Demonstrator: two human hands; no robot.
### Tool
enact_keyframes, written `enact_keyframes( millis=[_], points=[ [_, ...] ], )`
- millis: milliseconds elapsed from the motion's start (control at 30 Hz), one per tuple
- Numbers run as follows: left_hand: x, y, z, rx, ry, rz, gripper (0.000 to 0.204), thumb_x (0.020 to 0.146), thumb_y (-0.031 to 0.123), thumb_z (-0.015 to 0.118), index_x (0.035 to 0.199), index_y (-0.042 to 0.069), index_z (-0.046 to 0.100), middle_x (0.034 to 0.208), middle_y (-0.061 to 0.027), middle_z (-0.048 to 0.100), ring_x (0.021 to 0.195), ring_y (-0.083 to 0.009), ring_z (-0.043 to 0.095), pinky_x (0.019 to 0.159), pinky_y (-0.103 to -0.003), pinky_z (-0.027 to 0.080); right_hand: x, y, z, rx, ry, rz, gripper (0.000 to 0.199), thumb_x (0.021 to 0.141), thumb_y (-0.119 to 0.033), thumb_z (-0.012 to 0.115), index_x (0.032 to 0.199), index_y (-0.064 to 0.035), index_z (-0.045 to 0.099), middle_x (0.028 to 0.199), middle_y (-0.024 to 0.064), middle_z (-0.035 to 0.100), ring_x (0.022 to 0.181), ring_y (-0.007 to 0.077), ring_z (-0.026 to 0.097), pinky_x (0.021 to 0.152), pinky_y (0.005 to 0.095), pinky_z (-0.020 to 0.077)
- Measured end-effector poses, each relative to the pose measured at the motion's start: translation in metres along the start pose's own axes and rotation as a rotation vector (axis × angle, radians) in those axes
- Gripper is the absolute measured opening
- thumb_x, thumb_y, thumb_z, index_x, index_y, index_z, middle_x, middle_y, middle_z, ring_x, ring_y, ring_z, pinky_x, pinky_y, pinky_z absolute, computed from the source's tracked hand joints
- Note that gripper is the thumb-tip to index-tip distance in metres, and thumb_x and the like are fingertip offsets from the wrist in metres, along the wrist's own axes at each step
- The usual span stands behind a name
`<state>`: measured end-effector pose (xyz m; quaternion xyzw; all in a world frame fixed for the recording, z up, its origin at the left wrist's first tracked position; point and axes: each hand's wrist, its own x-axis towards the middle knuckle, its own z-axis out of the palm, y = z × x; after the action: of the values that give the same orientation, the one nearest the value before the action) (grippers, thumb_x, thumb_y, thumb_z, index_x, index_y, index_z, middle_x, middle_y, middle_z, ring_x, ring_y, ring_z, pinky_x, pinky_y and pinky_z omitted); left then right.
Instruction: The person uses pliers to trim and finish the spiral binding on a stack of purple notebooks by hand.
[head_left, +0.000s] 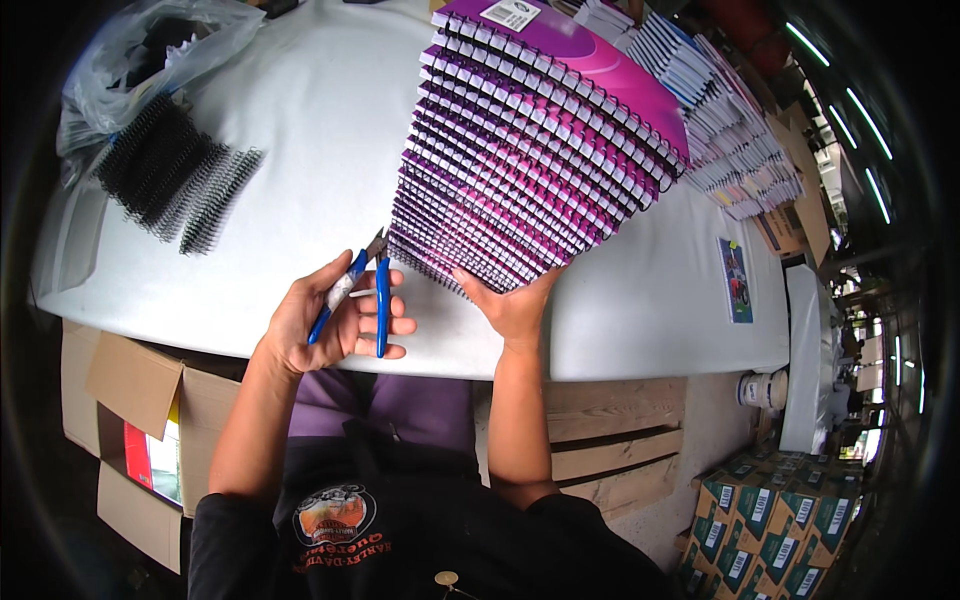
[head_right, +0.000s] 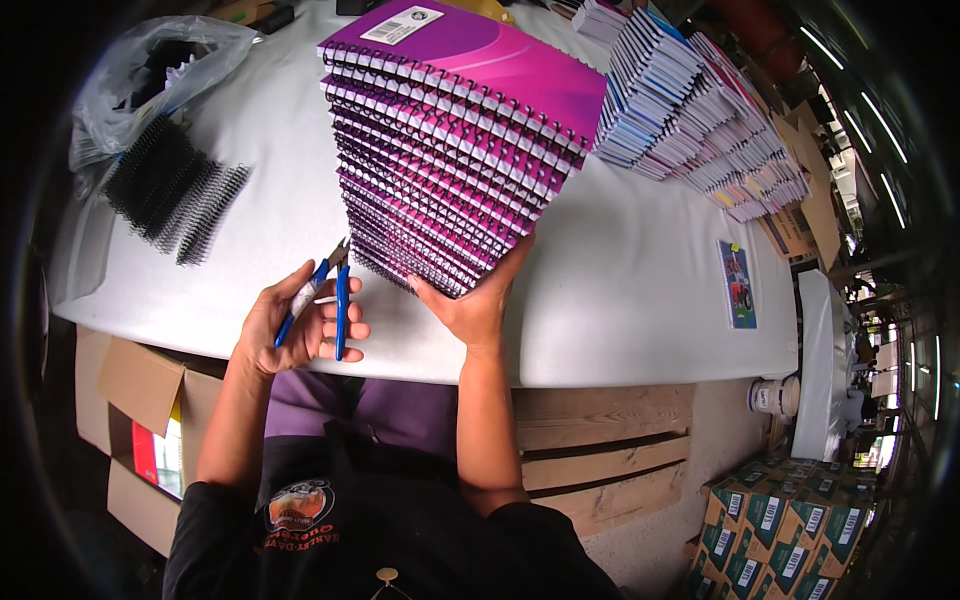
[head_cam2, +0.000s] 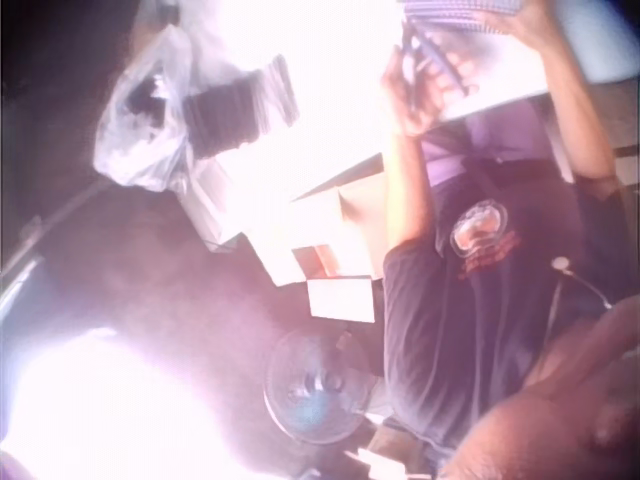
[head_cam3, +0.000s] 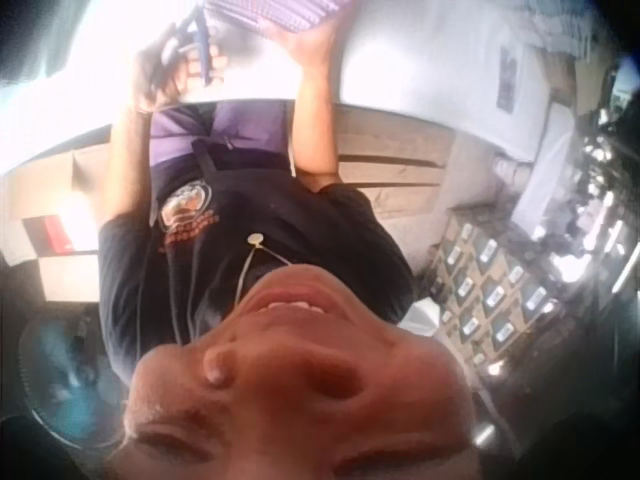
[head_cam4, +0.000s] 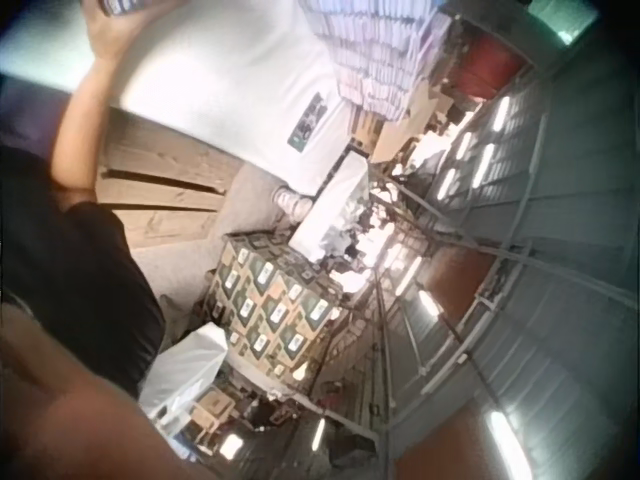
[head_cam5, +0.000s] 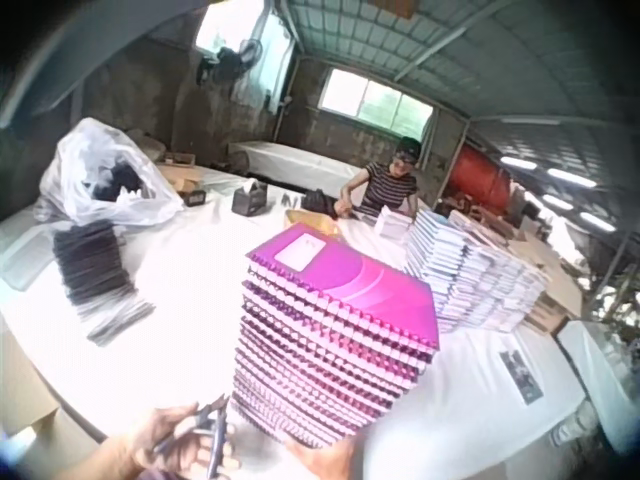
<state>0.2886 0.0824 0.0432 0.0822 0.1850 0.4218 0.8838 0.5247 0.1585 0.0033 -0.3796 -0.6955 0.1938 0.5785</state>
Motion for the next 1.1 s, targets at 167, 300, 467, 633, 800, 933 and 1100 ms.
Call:
enact_keyframes(
  millis=[167, 300, 467, 633, 800, 933, 1100],
  points=[
    [-0.001, 0.002, -0.002, 0.05, 0.055, -0.023, 0.058, 0.096, 0.046, 0.028, 0.121, -0.004, 0.046, 0.099, -0.0219, 0.058, 0.096, -0.0379, 0.06, 0.082, -0.06, 0.047, 0.002, 0.0, -0.001, 0.022, -0.005, 0.024, 0.125, 0.051, -0.019, 0.086, 0.139, 0.0044, 0.001, 0.139, 0.0239, 0.017, 0.131, 0.0345, 0.021, 0.108, 0.0455, 0.0185],
    [0.002, 0.008, 0.006, 0.282, 0.193, -0.026, 0.054, 0.096, 0.046, 0.03, 0.112, -0.002, 0.05, 0.078, -0.0123, 0.054, 0.076, -0.0251, 0.06, 0.064, -0.044, 0.053, 0.003, -0.001, 0.0, -0.032, 0.017, -0.066, 0.127, 0.051, -0.022, 0.087, 0.14, 0.0038, 0.001, 0.141, 0.0245, 0.015, 0.133, 0.0356, 0.018, 0.109, 0.0466, 0.0165],
    [0.009, -0.015, 0.033, 1.634, 0.818, 0.197, 0.056, 0.097, 0.046, 0.03, 0.104, -0.007, 0.049, 0.075, -0.0172, 0.053, 0.075, -0.0235, 0.058, 0.066, -0.034, 0.045, 0.005, -0.004, 0.001, -0.013, 0.006, -0.049, 0.128, 0.051, -0.022, 0.086, 0.14, 0.0041, -0.001, 0.143, 0.0259, 0.012, 0.134, 0.036, 0.017, 0.109, 0.0463, 0.0159],
    [-0.002, -0.007, 0.016, 0.482, 0.366, 0.035, 0.054, 0.097, 0.046, 0.028, 0.113, 0.0, 0.051, 0.097, -0.0181, 0.061, 0.094, -0.0277, 0.061, 0.081, -0.043, 0.048, -0.005, -0.003, -0.001, 0.021, -0.138, 0.159, 0.131, 0.055, -0.021, 0.087, 0.14, 0.0041, -0.01, 0.146, 0.0282, 0.002, 0.137, 0.0365, 0.009, 0.111, 0.0458, 0.0134],
    [-0.001, -0.011, -0.003, 0.223, 0.164, 0.012, 0.058, 0.096, 0.047, 0.025, 0.118, -0.001, 0.049, 0.1, -0.0181, 0.06, 0.096, -0.0296, 0.061, 0.086, -0.05, 0.047, -0.013, 0.008, 0.0, 0.034, -0.163, 0.235, 0.123, 0.057, -0.021, 0.086, 0.14, 0.0062, -0.001, 0.142, 0.0289, 0.013, 0.133, 0.0376, 0.018, 0.11, 0.0458, 0.0173],
    [-0.002, -0.005, -0.011, 0.189, 0.125, 0.005, 0.054, 0.097, 0.046, 0.029, 0.111, -0.001, 0.052, 0.077, -0.0103, 0.057, 0.071, -0.0211, 0.059, 0.068, -0.042, 0.052, -0.012, 0.006, 0.0, 0.002, -0.156, 0.196, 0.114, 0.057, -0.02, 0.086, 0.137, 0.0066, 0.009, 0.132, 0.0259, 0.029, 0.123, 0.035, 0.034, 0.104, 0.0445, 0.0274],
    [0.007, -0.015, 0.031, 1.55, 0.776, 0.058, 0.053, 0.097, 0.045, 0.032, 0.106, -0.004, 0.051, 0.083, -0.0166, 0.059, 0.076, -0.0237, 0.063, 0.066, -0.036, 0.05, -0.014, 0.003, -0.004, 0.025, -0.185, 0.298, 0.118, 0.057, -0.02, 0.086, 0.137, 0.0081, 0.003, 0.133, 0.0262, 0.029, 0.123, 0.0321, 0.035, 0.104, 0.0411, 0.0276]
  ],
)
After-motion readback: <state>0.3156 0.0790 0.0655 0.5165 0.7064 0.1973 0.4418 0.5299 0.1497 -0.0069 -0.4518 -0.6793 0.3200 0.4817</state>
